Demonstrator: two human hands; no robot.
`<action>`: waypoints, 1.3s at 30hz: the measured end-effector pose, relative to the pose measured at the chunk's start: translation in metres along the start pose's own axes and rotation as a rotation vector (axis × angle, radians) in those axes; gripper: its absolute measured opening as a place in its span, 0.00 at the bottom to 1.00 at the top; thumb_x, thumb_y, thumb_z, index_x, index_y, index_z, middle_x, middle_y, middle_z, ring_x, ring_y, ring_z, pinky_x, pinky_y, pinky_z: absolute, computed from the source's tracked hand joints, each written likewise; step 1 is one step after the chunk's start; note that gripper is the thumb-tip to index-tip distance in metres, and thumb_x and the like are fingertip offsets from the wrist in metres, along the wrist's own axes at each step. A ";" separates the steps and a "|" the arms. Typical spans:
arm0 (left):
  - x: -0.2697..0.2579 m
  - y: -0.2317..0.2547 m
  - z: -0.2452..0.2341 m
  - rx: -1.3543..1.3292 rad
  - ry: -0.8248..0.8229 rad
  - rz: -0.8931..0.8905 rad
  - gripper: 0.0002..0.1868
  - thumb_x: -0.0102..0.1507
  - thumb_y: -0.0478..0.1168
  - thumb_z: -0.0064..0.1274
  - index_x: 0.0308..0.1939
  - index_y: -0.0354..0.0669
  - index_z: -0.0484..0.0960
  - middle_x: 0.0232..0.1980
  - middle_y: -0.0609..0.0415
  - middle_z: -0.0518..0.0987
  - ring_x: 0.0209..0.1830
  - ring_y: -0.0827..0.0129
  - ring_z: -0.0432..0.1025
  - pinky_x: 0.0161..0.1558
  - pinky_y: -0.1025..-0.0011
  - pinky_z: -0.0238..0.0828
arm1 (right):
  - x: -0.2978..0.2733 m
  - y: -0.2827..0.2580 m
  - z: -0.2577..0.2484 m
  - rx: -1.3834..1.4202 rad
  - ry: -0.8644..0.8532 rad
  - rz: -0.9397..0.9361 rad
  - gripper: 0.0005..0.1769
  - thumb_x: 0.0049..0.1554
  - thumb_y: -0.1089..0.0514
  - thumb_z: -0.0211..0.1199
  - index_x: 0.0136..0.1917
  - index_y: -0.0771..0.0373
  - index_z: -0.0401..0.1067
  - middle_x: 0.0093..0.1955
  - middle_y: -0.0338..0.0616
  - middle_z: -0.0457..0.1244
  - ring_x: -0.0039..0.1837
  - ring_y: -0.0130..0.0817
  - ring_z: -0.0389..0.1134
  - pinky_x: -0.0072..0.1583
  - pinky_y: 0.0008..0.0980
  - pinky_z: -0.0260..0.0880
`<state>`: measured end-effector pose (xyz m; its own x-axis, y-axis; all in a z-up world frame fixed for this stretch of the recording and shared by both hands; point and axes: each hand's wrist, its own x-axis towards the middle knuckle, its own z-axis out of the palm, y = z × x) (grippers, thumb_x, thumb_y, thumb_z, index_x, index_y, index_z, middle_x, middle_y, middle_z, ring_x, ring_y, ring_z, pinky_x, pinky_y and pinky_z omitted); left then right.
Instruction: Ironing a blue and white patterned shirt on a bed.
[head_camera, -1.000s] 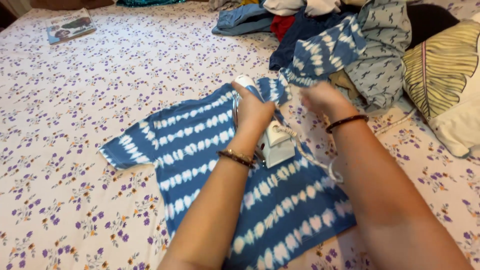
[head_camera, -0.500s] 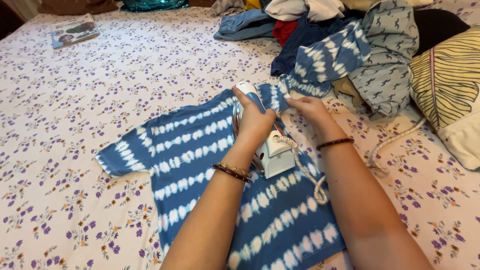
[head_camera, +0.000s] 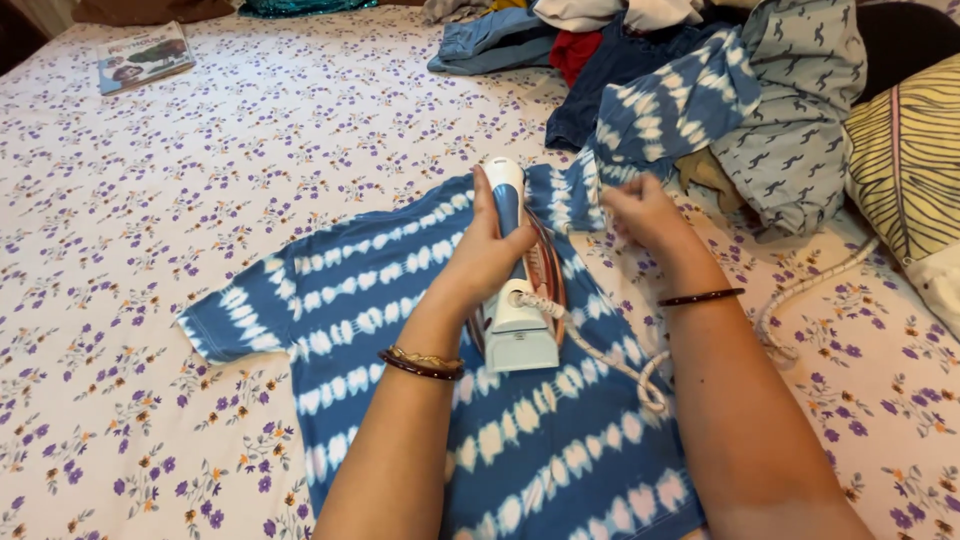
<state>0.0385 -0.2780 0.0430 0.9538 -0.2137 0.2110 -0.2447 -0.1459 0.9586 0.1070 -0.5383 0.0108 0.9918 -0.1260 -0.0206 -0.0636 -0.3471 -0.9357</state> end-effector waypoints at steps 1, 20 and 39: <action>-0.003 0.004 -0.001 0.001 -0.003 -0.002 0.59 0.61 0.39 0.52 0.80 0.40 0.21 0.69 0.36 0.67 0.62 0.59 0.70 0.61 0.75 0.64 | -0.003 -0.002 0.001 0.002 0.001 0.003 0.20 0.53 0.48 0.69 0.52 0.63 0.72 0.37 0.41 0.65 0.35 0.30 0.62 0.36 0.31 0.61; -0.014 0.040 -0.006 -0.009 -0.058 -0.145 0.60 0.56 0.39 0.50 0.80 0.49 0.23 0.59 0.42 0.77 0.48 0.61 0.75 0.51 0.75 0.70 | 0.065 0.046 -0.012 -0.109 0.095 -0.361 0.18 0.56 0.60 0.60 0.59 0.62 0.76 0.64 0.48 0.66 0.60 0.36 0.67 0.61 0.30 0.66; -0.007 0.027 -0.008 -0.014 -0.092 -0.046 0.59 0.56 0.41 0.49 0.79 0.37 0.24 0.67 0.36 0.72 0.59 0.58 0.71 0.60 0.77 0.64 | 0.060 -0.032 -0.005 -0.521 0.271 -0.007 0.34 0.56 0.31 0.67 0.35 0.67 0.76 0.35 0.53 0.68 0.40 0.49 0.70 0.46 0.44 0.69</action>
<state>0.0267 -0.2722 0.0687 0.9439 -0.2947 0.1488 -0.1979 -0.1446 0.9695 0.1677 -0.5394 0.0409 0.9329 -0.3317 0.1401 -0.1712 -0.7510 -0.6378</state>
